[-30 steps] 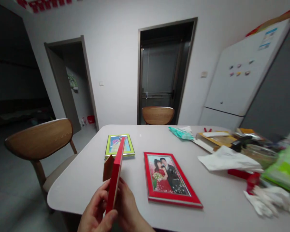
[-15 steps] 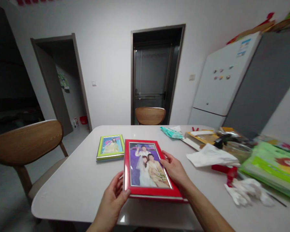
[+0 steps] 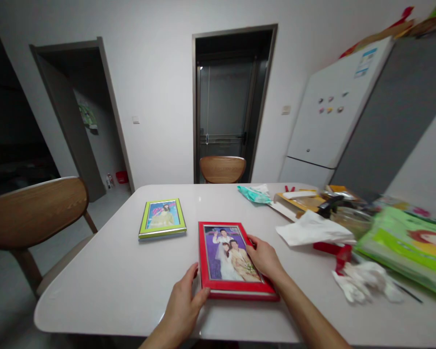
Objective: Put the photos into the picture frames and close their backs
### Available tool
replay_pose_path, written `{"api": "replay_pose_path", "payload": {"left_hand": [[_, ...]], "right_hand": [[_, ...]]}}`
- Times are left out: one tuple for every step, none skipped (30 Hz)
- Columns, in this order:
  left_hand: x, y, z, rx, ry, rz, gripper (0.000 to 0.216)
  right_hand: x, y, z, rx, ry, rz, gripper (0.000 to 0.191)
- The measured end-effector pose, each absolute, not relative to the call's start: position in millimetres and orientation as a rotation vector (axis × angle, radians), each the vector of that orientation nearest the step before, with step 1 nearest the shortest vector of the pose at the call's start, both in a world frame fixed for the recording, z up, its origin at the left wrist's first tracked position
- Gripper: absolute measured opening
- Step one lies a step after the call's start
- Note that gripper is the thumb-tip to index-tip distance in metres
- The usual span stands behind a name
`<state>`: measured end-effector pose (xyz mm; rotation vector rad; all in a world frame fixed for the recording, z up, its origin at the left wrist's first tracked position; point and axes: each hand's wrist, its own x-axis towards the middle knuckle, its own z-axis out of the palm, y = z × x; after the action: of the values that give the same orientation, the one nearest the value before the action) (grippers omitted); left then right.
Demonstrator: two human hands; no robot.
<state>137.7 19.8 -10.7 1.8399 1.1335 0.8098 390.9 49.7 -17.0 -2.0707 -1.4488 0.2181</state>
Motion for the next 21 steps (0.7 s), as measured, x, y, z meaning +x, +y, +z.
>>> {"api": "replay_pose_path", "payload": {"left_hand": [[131.4, 23.3, -11.6, 1.836, 1.167, 0.800, 0.055], [123.7, 28.0, -12.3, 1.831, 1.206, 0.805, 0.057], [115.1, 33.5, -12.7, 1.826, 1.246, 0.828, 0.057], [105.7, 39.6, -12.8, 1.822, 1.280, 0.866, 0.056], [96.1, 45.9, -12.8, 1.819, 1.308, 0.911, 0.054], [86.7, 51.9, -12.7, 1.816, 1.334, 0.956, 0.052], [78.0, 57.2, -12.9, 1.812, 1.359, 0.991, 0.051], [70.3, 61.5, -13.3, 1.810, 1.382, 1.015, 0.050], [63.7, 64.8, -14.1, 1.809, 1.402, 1.029, 0.050], [58.3, 66.9, -15.5, 1.809, 1.417, 1.042, 0.049], [53.8, 67.9, -17.2, 1.811, 1.428, 1.053, 0.049], [50.1, 68.1, -19.1, 1.813, 1.435, 1.064, 0.048], [47.1, 67.6, -21.1, 1.818, 1.438, 1.075, 0.047], [44.4, 66.8, -22.9, 1.823, 1.440, 1.087, 0.046], [42.0, 65.8, -24.3, 1.830, 1.441, 1.099, 0.045], [39.7, 64.9, -25.4, 1.838, 1.443, 1.109, 0.044], [37.5, 64.1, -26.0, 1.847, 1.445, 1.118, 0.043], [35.4, 63.6, -26.2, 1.856, 1.447, 1.124, 0.042], [33.4, 63.4, -26.1, 1.863, 1.451, 1.130, 0.042], [31.6, 63.6, -25.8, 1.870, 1.456, 1.134, 0.041], [30.0, 64.3, -25.3, 1.876, 1.461, 1.139, 0.041]], "right_hand": [[385.4, 49.8, -11.4, -2.089, -1.453, 0.166, 0.040], [377.6, 49.9, -4.6, -2.085, -1.461, 0.107, 0.040], [367.0, 50.4, 2.7, -2.050, -1.475, 0.054, 0.039], [353.7, 51.6, 9.9, -1.991, -1.507, 0.014, 0.039], [337.8, 53.9, 16.4, -1.923, -1.555, -0.003, 0.039], [319.7, 57.7, 21.7, -1.842, -1.613, 0.024, 0.040], [300.2, 63.1, 25.6, -1.774, -1.704, 0.092, 0.039], [280.3, 70.5, 27.8, -1.722, -1.796, 0.158, 0.040], [261.1, 79.6, 28.5, -1.692, -1.880, 0.219, 0.039], [243.6, 90.5, 27.7, -1.685, -1.938, 0.291, 0.041], [228.7, 102.5, 25.8, -1.703, -1.924, 0.311, 0.042], [216.9, 115.3, 23.1, -1.740, -1.887, 0.319, 0.045], [208.2, 128.0, 20.0, -1.794, -1.829, 0.329, 0.046], [202.6, 139.9, 16.6, -1.854, -1.759, 0.341, 0.047], [199.5, 150.7, 13.2, -1.913, -1.691, 0.363, 0.048], [198.5, 159.7, 10.0, -1.966, -1.623, 0.389, 0.048], [199.1, 166.9, 7.2, -2.008, -1.559, 0.418, 0.049], [200.7, 172.1, 4.6, -2.039, -1.500, 0.445, 0.049], [203.0, 175.7, 2.4, -2.058, -1.443, 0.473, 0.048], [205.6, 177.8, 0.7, -2.066, -1.390, 0.500, 0.046], [208.3, 178.6, -0.7, -2.063, -1.342, 0.532, 0.043]]}}
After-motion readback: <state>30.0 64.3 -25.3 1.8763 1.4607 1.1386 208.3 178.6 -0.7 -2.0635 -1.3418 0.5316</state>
